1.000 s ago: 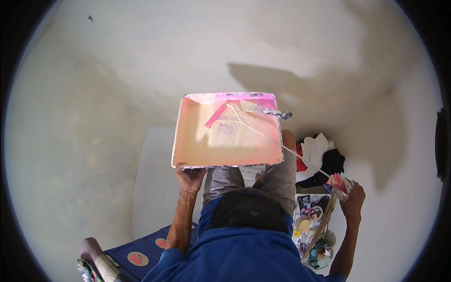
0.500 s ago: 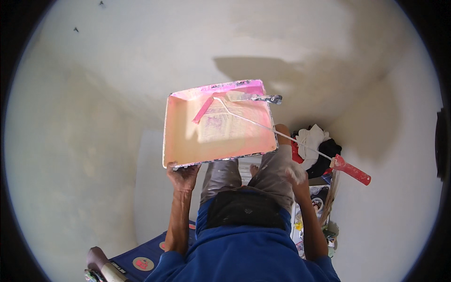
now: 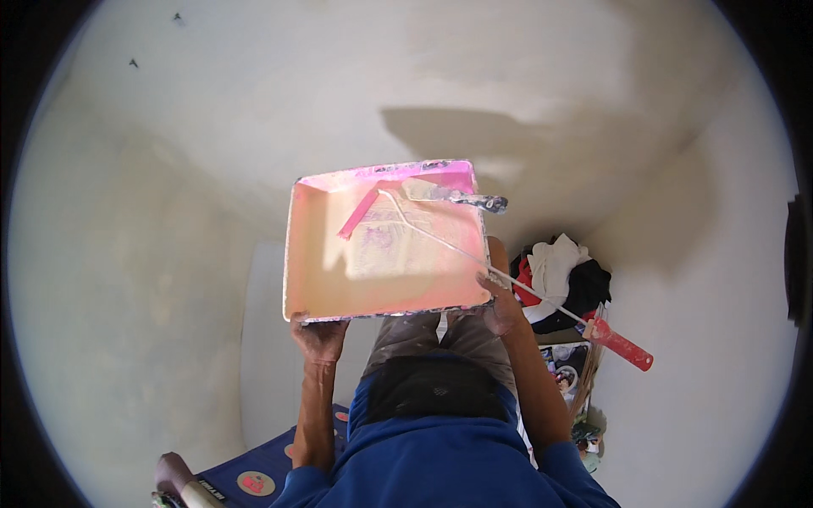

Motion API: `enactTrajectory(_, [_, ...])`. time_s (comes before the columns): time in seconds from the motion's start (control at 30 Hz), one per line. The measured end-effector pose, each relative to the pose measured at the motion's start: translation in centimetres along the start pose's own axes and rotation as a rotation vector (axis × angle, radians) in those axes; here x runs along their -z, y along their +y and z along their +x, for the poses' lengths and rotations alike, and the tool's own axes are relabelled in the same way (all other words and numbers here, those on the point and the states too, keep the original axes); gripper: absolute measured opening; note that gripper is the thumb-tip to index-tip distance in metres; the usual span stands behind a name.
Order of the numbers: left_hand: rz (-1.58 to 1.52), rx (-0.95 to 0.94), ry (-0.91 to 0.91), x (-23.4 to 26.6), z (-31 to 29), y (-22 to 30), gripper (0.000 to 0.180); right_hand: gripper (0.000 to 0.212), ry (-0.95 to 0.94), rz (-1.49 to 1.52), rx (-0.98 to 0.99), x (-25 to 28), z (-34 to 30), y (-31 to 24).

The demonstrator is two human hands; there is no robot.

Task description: The person paints a wall with pink paint using a roller, frequently reloading it from a paint tray.

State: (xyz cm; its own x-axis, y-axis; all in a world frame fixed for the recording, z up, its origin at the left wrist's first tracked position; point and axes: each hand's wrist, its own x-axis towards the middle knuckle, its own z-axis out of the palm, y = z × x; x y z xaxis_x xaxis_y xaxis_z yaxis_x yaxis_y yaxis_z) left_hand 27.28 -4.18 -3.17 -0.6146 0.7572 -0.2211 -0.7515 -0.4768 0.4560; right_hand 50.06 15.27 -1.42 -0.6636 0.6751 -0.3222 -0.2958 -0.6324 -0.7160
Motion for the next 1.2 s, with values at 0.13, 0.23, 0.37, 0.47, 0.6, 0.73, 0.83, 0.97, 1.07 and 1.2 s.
enactTrajectory(0.13, [0.022, -0.02, 0.007, 0.0, 0.3, 0.0, 0.065, 0.028, 0.001, 0.014, -0.086, 0.1, 0.4, -0.3])
enactTrajectory(0.23, [0.014, -0.011, -0.001, -0.3, 0.2, -0.1, 0.064, 0.031, -0.046, 0.052, -0.121, 0.5, 1.3, -0.4])
enactTrajectory(0.37, [0.011, -0.037, 0.076, -0.1, 0.5, -0.1, 0.057, 0.036, -0.082, 0.074, -0.185, -0.1, 1.5, -1.1])
enactTrajectory(0.47, [0.001, -0.034, 0.096, 0.1, 0.4, 0.0, 0.056, 0.037, 0.018, -0.016, -0.136, -0.6, 1.4, -1.1])
enactTrajectory(0.6, [-0.033, -0.01, 0.076, 0.8, 0.6, 0.1, 0.056, 0.034, 0.181, -0.008, -0.099, -1.0, 2.2, -0.8])
enactTrajectory(0.73, [-0.044, 0.004, 0.076, -0.2, 0.2, 0.4, 0.056, 0.035, 0.14, 0.05, -0.053, -2.1, 2.0, -1.1])
enactTrajectory(0.83, [-0.055, 0.009, 0.09, -0.3, 0.3, 0.6, 0.056, 0.035, 0.097, 0.043, -0.06, -1.6, 2.0, -1.3])
enactTrajectory(0.97, [-0.061, 0.026, 0.101, 0.3, 0.4, 0.8, 0.058, 0.034, -0.009, 0.036, -0.104, 0.4, 2.3, -0.8])
enactTrajectory(1.07, [-0.082, 0.029, 0.069, 0.8, 0.5, 0.7, 0.06, 0.03, 0.021, 0.048, -0.087, -0.5, 2.3, -0.6])
enactTrajectory(1.2, [-0.073, 0.052, 0.051, 1.1, 0.7, 0.7, 0.065, 0.03, 0.026, 0.119, -0.064, -0.2, 2.9, 0.0])
